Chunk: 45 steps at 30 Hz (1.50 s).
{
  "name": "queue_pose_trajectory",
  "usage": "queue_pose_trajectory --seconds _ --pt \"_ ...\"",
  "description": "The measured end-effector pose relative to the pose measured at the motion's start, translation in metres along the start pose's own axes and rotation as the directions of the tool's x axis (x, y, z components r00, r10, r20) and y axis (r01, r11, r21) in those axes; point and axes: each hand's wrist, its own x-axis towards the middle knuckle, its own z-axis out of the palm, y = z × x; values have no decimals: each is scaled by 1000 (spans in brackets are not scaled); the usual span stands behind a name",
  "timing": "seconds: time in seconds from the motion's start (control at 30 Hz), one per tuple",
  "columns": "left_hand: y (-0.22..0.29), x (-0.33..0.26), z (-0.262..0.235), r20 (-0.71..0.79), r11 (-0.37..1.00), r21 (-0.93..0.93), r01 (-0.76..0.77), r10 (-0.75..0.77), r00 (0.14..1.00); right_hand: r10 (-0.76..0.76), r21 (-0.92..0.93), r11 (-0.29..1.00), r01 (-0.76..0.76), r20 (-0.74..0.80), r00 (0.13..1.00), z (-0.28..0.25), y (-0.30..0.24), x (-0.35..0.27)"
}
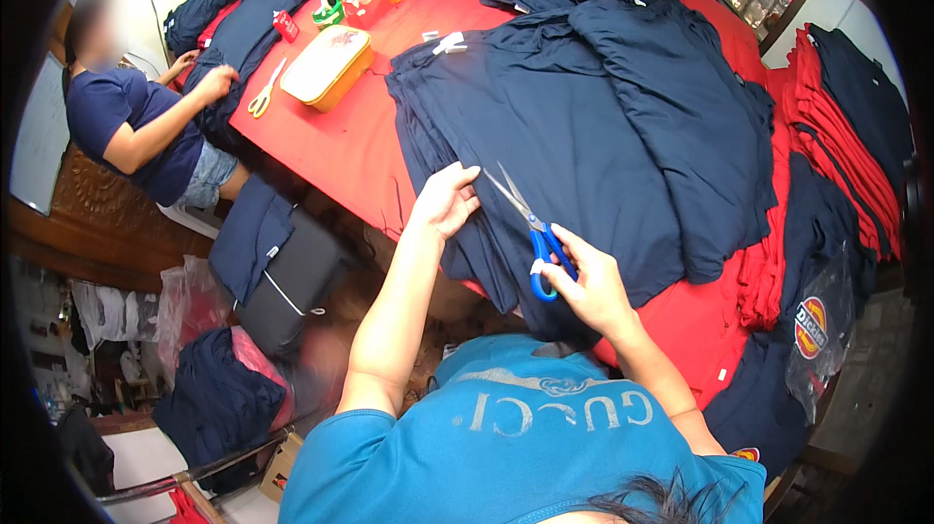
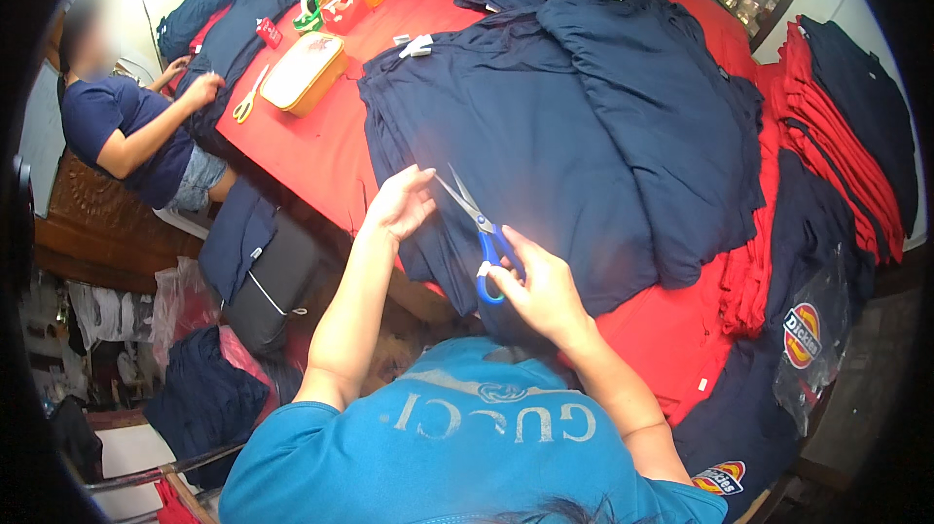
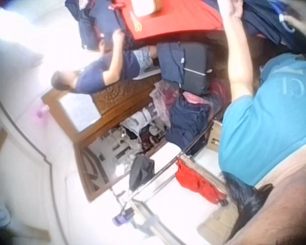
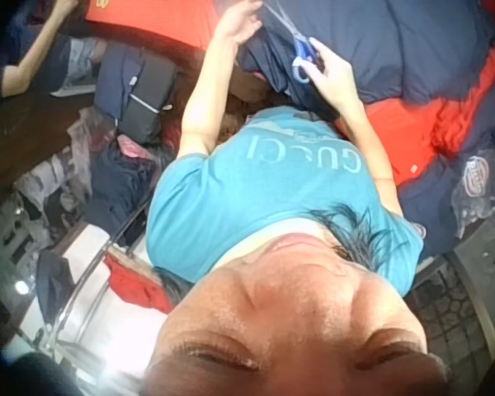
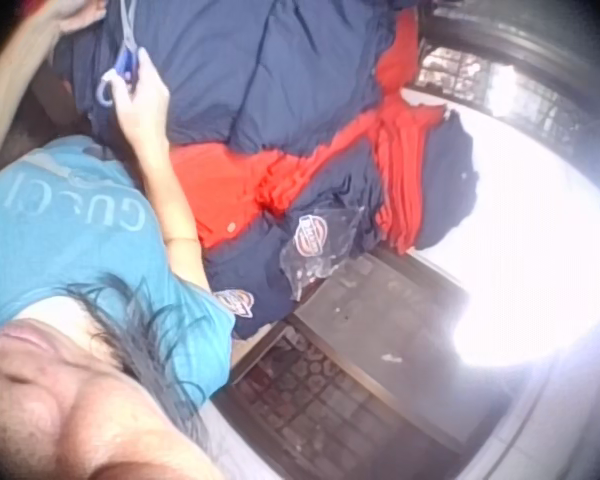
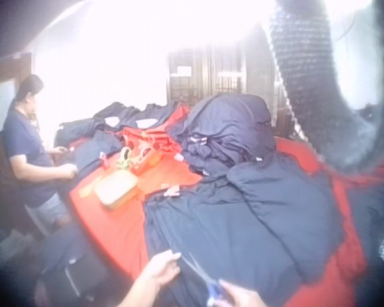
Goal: The person uses blue-handled scissors to cut tags and threads from a stack of dark blue pants on a red table. The person repeatedly picks up pants, snips the tags, and places the items back on the pile. A second person is visible in the background handling similar clothing items.
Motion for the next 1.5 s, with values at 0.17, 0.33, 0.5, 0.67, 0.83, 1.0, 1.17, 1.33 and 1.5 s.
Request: queue_pose_trajectory --seconds 0.17,0.33,0.5,0.67,0.83,1.0,1.17,1.33,1.5 --pt "11 7 -7 20 998 -28 -60 61 998 -34 -185 982 32 -7 999 17 -7 22" --pt "22 8 5 80 990 107 -89 81 993 -81 -164 983 77 -21 996 22 -3 41" --pt "27 8 12 146 987 114 -111 94 985 -82 -92 993 79 -22 996 24 -1 61" --pt "31 12 14 181 990 104 -99 79 980 12 108 994 -13 9 1000 22 0 73" --pt "31 15 15 176 992 97 -78 60 983 117 191 973 -131 83 990 19 5 76" --pt "29 15 17 179 992 98 -76 57 982 212 274 932 -236 115 970 15 -5 79" --pt "28 17 19 137 993 32 -116 110 984 273 342 890 -301 128 953 15 -5 77" --pt "35 26 17 105 982 23 -186 182 978 96 225 969 -101 33 995 18 4 76" --pt "40 18 25 152 981 114 -155 137 979 46 211 976 -50 26 999 16 -2 85"
